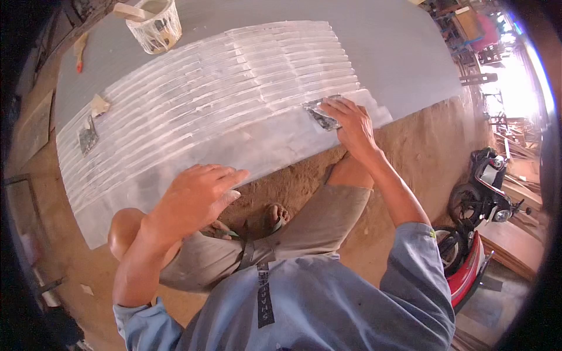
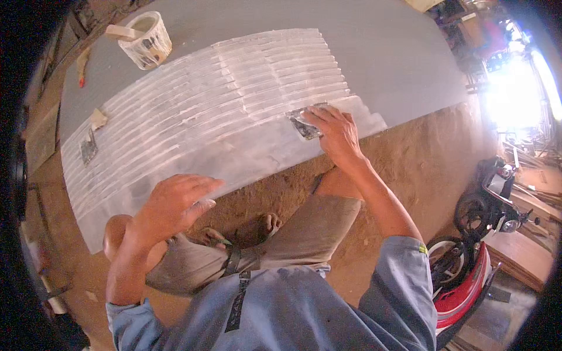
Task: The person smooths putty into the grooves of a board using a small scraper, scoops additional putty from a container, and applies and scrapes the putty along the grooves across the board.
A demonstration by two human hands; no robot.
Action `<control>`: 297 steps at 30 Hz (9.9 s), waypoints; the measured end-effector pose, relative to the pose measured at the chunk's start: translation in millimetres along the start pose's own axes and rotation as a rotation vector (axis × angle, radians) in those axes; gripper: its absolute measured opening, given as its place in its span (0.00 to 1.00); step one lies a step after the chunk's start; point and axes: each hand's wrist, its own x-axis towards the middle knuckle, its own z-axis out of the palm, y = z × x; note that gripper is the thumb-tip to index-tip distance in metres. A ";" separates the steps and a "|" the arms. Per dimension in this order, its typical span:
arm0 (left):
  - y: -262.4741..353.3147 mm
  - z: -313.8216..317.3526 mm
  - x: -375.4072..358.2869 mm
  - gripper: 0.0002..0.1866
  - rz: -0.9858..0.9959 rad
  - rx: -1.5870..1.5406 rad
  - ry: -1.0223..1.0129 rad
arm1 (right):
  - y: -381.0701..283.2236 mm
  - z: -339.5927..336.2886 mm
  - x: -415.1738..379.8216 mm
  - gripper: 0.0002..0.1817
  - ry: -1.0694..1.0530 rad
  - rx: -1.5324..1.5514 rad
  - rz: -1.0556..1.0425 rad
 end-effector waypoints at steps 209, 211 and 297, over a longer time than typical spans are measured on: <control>-45.2 -98.4 -45.5 0.14 0.114 -1.332 1.450 | -402.8 127.4 306.4 0.27 0.183 0.921 -0.181; -48.4 -102.4 -53.8 0.15 0.148 -1.307 1.487 | -389.6 107.7 279.1 0.29 0.050 1.498 -0.039; -91.2 -61.7 -52.8 0.20 -0.197 -0.940 1.693 | -108.5 86.6 367.2 0.21 -0.048 0.371 0.159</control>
